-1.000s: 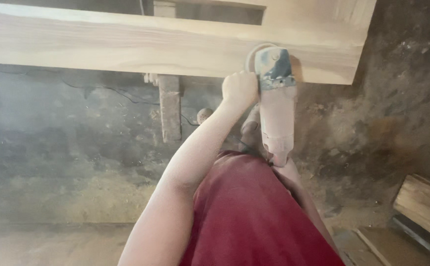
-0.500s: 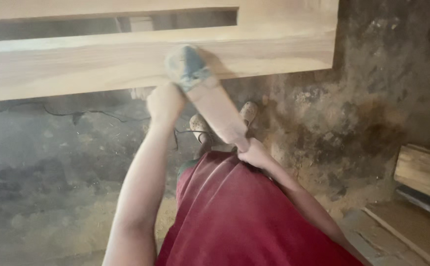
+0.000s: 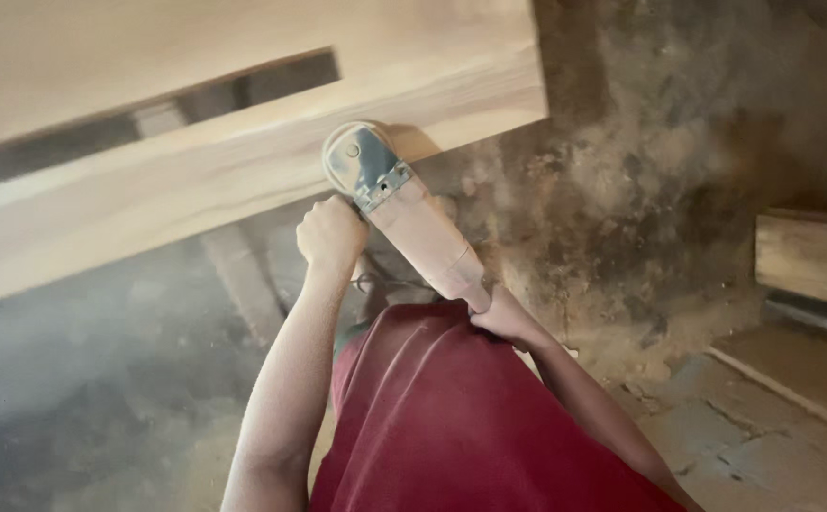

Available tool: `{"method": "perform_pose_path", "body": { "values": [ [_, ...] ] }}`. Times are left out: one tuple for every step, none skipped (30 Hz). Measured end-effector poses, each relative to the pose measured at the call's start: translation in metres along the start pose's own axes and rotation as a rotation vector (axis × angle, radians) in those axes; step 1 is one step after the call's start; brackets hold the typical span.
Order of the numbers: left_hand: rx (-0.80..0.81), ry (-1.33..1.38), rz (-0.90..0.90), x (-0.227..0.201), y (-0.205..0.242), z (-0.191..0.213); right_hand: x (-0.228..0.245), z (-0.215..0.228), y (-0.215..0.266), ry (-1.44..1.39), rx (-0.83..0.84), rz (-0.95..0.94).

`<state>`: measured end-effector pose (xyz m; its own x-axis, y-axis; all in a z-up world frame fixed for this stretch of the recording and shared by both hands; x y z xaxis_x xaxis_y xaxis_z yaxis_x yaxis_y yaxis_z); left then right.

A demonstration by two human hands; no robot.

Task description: The person uses an electric sander to smooth the surface of a large wooden board. They move the sander back and forth across the wood, generating visible dust as they work.

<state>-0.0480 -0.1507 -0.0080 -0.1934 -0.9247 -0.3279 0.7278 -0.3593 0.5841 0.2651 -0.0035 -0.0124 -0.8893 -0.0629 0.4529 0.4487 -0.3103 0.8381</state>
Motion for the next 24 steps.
{"method": "perform_pose_path", "body": {
  "values": [
    [-0.015, -0.01, -0.042, -0.016, -0.003, -0.003, -0.008, 0.01, -0.001, -0.03, -0.008, -0.02],
    [-0.033, -0.019, -0.075, -0.029, -0.006, -0.005, -0.012, 0.019, -0.005, -0.023, -0.017, 0.031],
    [-0.052, -0.027, -0.108, -0.042, -0.011, -0.007, -0.017, 0.025, -0.008, -0.015, -0.028, 0.081],
    [-0.068, -0.046, -0.126, -0.055, -0.014, -0.011, -0.023, 0.032, -0.011, -0.005, -0.032, 0.131],
    [-0.084, -0.065, -0.143, -0.07, -0.019, -0.016, -0.033, 0.041, -0.013, -0.01, -0.051, 0.133],
    [-0.101, -0.083, -0.156, -0.084, -0.023, -0.021, -0.043, 0.052, -0.015, -0.013, -0.066, 0.136],
    [-0.063, -0.119, -0.185, -0.101, -0.027, -0.029, -0.053, 0.063, -0.017, -0.017, -0.08, 0.138],
    [-0.024, -0.155, -0.214, -0.12, -0.032, -0.039, -0.065, 0.072, -0.017, -0.06, -0.081, 0.094],
    [0.015, -0.191, -0.244, -0.14, -0.035, -0.047, -0.076, 0.081, -0.017, -0.103, -0.081, 0.05],
    [-0.003, -0.198, -0.284, -0.159, -0.037, -0.052, -0.085, 0.091, -0.017, -0.142, -0.078, 0.01],
    [-0.022, -0.206, -0.324, -0.179, -0.038, -0.056, -0.091, 0.103, -0.015, -0.148, -0.113, 0.02],
    [-0.043, -0.213, -0.36, -0.197, -0.04, -0.057, -0.094, 0.115, -0.015, -0.153, -0.146, 0.034],
    [-0.033, -0.183, -0.348, -0.213, -0.044, -0.057, -0.094, 0.125, -0.017, -0.158, -0.178, 0.048],
    [-0.02, -0.15, -0.335, -0.227, -0.049, -0.059, -0.098, 0.132, -0.017, -0.144, -0.17, -0.024],
    [-0.008, -0.118, -0.322, -0.238, -0.053, -0.059, -0.102, 0.14, -0.016, -0.13, -0.161, -0.096],
    [-0.026, -0.125, -0.358, -0.249, -0.056, -0.057, -0.104, 0.149, -0.018, -0.111, -0.155, -0.165],
    [-0.044, -0.133, -0.394, -0.257, -0.061, -0.055, -0.101, 0.157, -0.023, -0.146, -0.172, -0.165],
    [-0.061, -0.142, -0.431, -0.264, -0.066, -0.052, -0.097, 0.165, -0.028, -0.184, -0.189, -0.166],
    [-0.075, -0.119, -0.4, -0.266, -0.073, -0.049, -0.092, 0.173, -0.034, -0.221, -0.206, -0.167],
    [-0.089, -0.095, -0.365, -0.266, -0.08, -0.045, -0.083, 0.178, -0.041, -0.205, -0.168, -0.109],
    [-0.103, -0.071, -0.329, -0.264, -0.086, -0.041, -0.072, 0.183, -0.048, -0.189, -0.129, -0.052],
    [-0.112, -0.08, -0.326, -0.264, -0.093, -0.037, -0.059, 0.187, -0.055, -0.166, -0.082, 0.013],
    [-0.12, -0.09, -0.322, -0.264, -0.1, -0.033, -0.049, 0.191, -0.057, -0.122, -0.115, 0.018],
    [-0.13, -0.1, -0.311, -0.261, -0.108, -0.028, -0.036, 0.193, -0.059, -0.075, -0.142, 0.027]
  ]
}}
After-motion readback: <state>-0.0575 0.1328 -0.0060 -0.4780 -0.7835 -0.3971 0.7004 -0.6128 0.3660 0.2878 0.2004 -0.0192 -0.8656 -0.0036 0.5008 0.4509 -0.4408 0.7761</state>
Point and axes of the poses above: each hand's wrist, its own y-axis away from the middle knuckle, its own z-axis out of the back of the hand, x = y × z, the point moved 5 cm from there along -y, towards the middle knuckle, and after that the axes turned 1 degree about z, right-handed, at the moved point
